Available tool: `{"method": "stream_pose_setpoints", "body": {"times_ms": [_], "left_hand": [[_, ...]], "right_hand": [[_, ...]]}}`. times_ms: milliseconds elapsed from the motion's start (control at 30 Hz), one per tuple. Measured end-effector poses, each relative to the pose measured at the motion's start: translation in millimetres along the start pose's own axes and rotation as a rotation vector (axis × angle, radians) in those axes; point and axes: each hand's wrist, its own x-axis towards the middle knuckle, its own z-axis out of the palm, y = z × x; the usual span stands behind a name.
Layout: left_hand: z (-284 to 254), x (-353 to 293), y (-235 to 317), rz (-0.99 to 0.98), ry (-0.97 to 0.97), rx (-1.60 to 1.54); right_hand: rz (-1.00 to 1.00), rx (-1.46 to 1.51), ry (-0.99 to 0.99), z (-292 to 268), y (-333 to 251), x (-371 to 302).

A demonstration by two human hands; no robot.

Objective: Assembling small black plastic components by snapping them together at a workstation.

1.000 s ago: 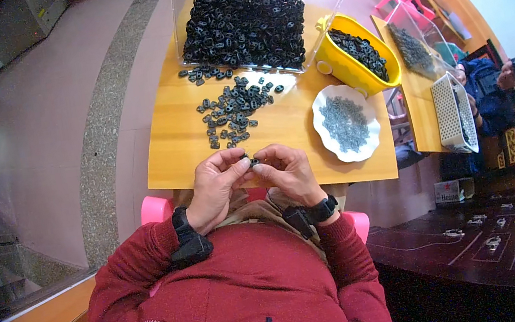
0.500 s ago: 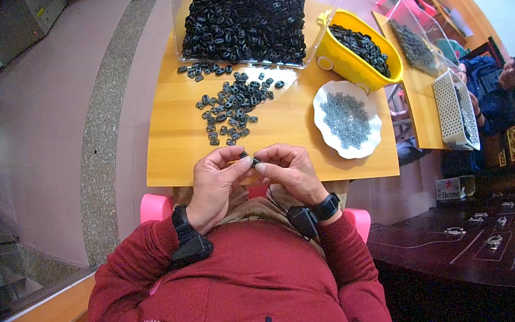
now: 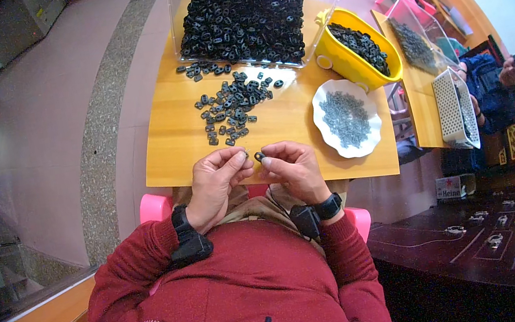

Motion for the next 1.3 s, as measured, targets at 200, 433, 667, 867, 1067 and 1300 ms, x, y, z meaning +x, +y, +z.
{"method": "stream_pose_setpoints", "body": {"times_ms": [200,433,667,867,1067,1300], "left_hand": [[3.4,-2.0,2.1,-0.017,-0.005,0.003],[5.8,-4.4,7.5,-0.047,-0.006,0.049],[3.4,-3.6,4.1,-0.061,-0.025,0.047],[4.3,-3.6,6.0,-0.078,-0.017,0.065],[3.5,-2.2,4.4,-0.059,-0.020,0.067],[3.8,-2.3,4.2,-0.056,-0.017,0.062]], "right_hand": [[-0.056,-0.001,0.011,-5.9,4.3,1.2],[-0.061,0.036,0.021,-2.0,1.4,0.5],[-0.070,0.005,0.058,-4.5,6.1,2.5],[-0.096,0.033,0.032,-2.2,6.8,2.8],[-0.095,0.048,0.041,0.0,6.8,2.7],[-0.106,-0.048,0.038,-1.0,7.7,3.2]]}}
